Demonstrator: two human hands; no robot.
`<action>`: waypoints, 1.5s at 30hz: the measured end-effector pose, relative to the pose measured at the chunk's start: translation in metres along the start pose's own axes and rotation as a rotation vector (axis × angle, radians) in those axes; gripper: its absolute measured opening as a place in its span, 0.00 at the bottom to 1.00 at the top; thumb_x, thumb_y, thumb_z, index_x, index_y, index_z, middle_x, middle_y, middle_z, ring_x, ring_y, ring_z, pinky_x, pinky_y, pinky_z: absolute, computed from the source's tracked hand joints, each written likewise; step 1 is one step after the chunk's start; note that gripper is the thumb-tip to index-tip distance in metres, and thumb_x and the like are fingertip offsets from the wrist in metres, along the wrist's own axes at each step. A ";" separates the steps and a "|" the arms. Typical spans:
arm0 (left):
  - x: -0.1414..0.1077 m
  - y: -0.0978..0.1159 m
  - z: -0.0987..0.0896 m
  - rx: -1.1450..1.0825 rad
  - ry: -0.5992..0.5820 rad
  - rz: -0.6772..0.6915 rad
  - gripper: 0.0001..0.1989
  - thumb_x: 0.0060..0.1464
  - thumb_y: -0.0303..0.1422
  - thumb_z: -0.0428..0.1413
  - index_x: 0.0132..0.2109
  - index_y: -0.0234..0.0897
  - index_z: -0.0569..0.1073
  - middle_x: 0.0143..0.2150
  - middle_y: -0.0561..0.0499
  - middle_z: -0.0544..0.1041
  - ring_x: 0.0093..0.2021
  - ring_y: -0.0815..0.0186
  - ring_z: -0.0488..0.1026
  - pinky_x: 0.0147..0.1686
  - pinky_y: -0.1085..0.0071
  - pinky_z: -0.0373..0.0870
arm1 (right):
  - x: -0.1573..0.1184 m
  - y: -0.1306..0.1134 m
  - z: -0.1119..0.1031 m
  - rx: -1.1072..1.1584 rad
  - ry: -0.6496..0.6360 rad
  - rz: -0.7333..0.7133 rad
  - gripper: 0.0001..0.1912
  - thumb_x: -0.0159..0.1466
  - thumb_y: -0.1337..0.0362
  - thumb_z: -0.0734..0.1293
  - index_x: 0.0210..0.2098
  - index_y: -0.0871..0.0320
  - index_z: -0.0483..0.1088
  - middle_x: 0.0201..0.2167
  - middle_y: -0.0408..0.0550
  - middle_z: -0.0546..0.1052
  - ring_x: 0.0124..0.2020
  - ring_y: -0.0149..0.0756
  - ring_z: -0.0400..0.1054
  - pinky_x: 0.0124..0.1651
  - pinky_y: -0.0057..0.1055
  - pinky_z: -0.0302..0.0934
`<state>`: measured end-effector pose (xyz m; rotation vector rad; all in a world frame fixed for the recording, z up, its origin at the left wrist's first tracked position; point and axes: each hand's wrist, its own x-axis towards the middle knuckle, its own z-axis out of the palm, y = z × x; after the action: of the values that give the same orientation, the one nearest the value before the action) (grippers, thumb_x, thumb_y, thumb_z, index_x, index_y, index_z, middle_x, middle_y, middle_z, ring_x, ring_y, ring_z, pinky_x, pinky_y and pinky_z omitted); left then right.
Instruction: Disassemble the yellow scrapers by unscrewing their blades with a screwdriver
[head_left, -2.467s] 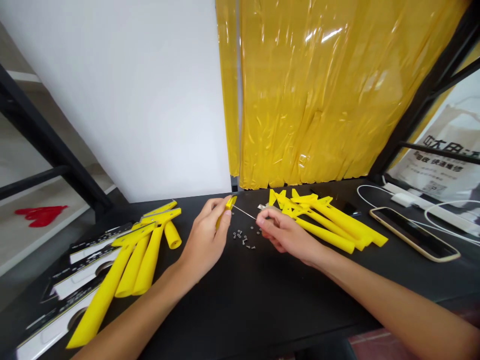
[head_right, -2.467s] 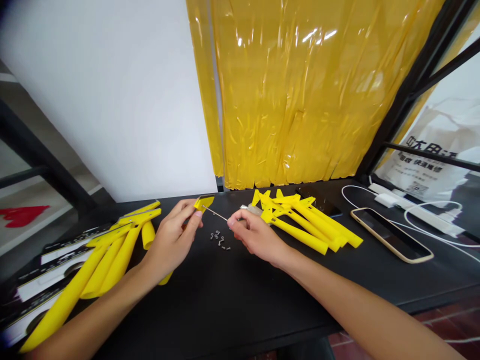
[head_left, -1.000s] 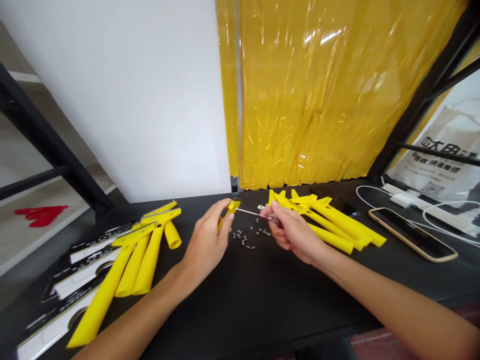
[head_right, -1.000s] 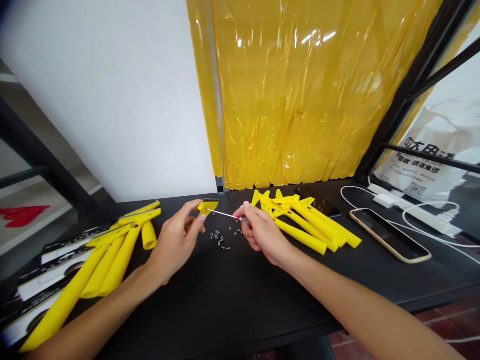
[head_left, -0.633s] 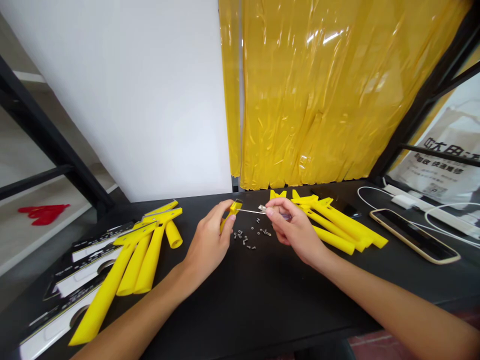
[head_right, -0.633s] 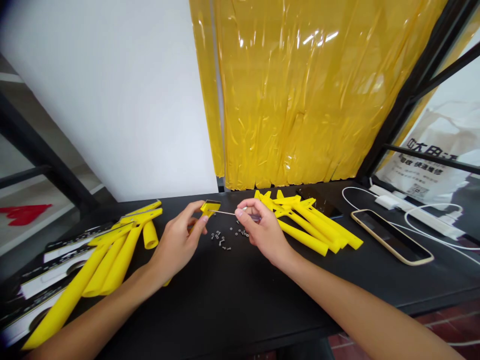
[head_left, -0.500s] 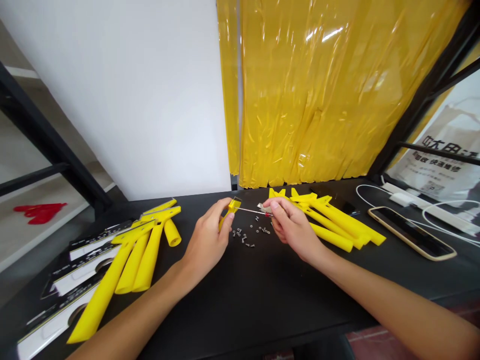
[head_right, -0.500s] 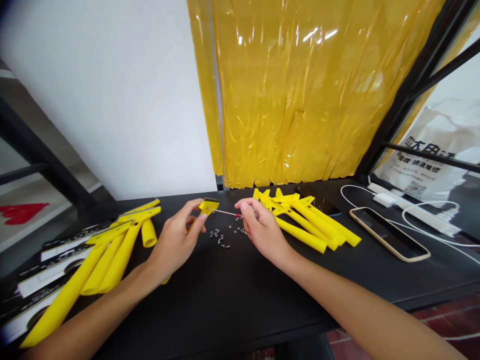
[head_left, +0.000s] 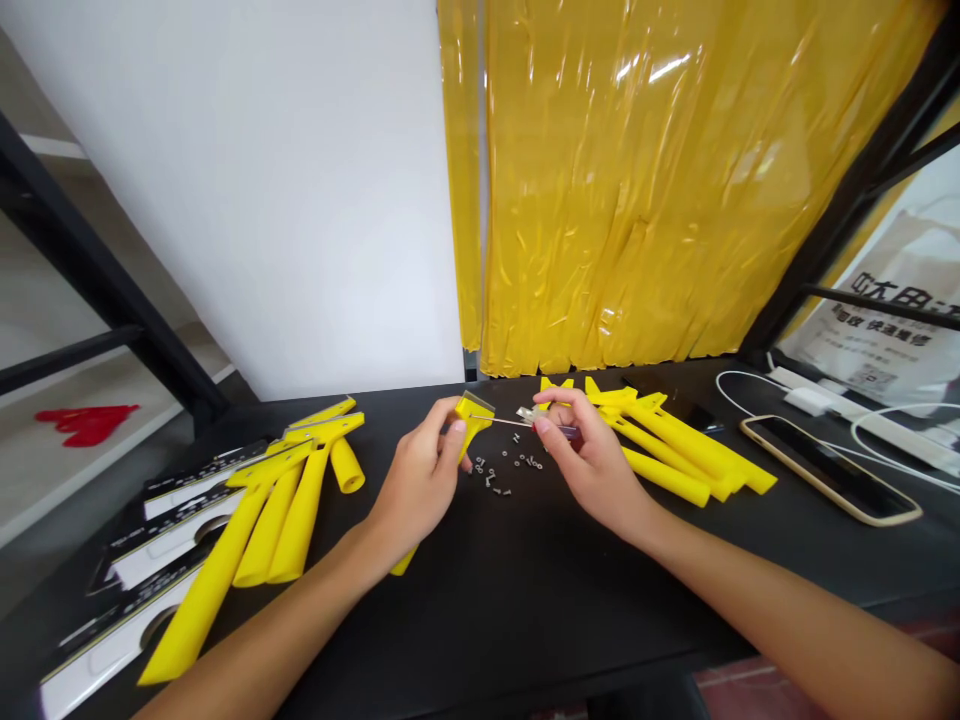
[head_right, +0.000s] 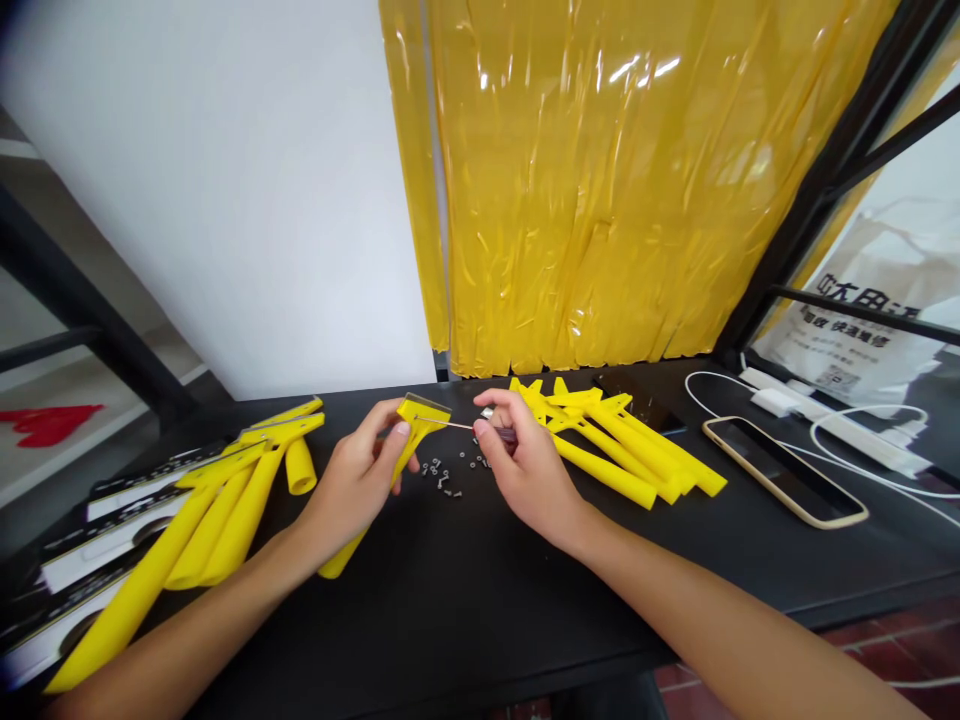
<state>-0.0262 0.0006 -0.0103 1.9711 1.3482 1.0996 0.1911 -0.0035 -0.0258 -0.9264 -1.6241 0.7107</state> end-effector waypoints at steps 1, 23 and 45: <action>0.000 0.000 0.000 -0.023 0.001 -0.015 0.17 0.69 0.40 0.44 0.59 0.42 0.68 0.28 0.54 0.76 0.21 0.69 0.71 0.23 0.74 0.68 | 0.000 -0.001 0.000 -0.018 0.007 -0.020 0.11 0.72 0.57 0.62 0.52 0.51 0.65 0.27 0.38 0.60 0.28 0.33 0.57 0.32 0.32 0.54; 0.012 -0.012 -0.006 -0.188 -0.031 -0.077 0.15 0.69 0.46 0.47 0.49 0.41 0.69 0.23 0.56 0.73 0.16 0.69 0.69 0.17 0.74 0.65 | 0.005 0.003 -0.006 0.003 -0.142 0.135 0.12 0.71 0.52 0.62 0.48 0.51 0.68 0.26 0.38 0.60 0.24 0.30 0.54 0.27 0.29 0.51; 0.009 -0.018 -0.004 0.400 -0.037 0.301 0.12 0.70 0.35 0.45 0.43 0.40 0.73 0.41 0.49 0.77 0.40 0.63 0.75 0.42 0.66 0.69 | 0.033 0.000 -0.045 -0.252 -0.092 0.208 0.17 0.66 0.56 0.62 0.24 0.56 0.67 0.19 0.40 0.61 0.22 0.30 0.53 0.26 0.30 0.47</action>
<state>-0.0376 0.0152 -0.0189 2.5379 1.3638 0.9687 0.2307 0.0244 0.0014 -1.2745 -1.7416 0.7080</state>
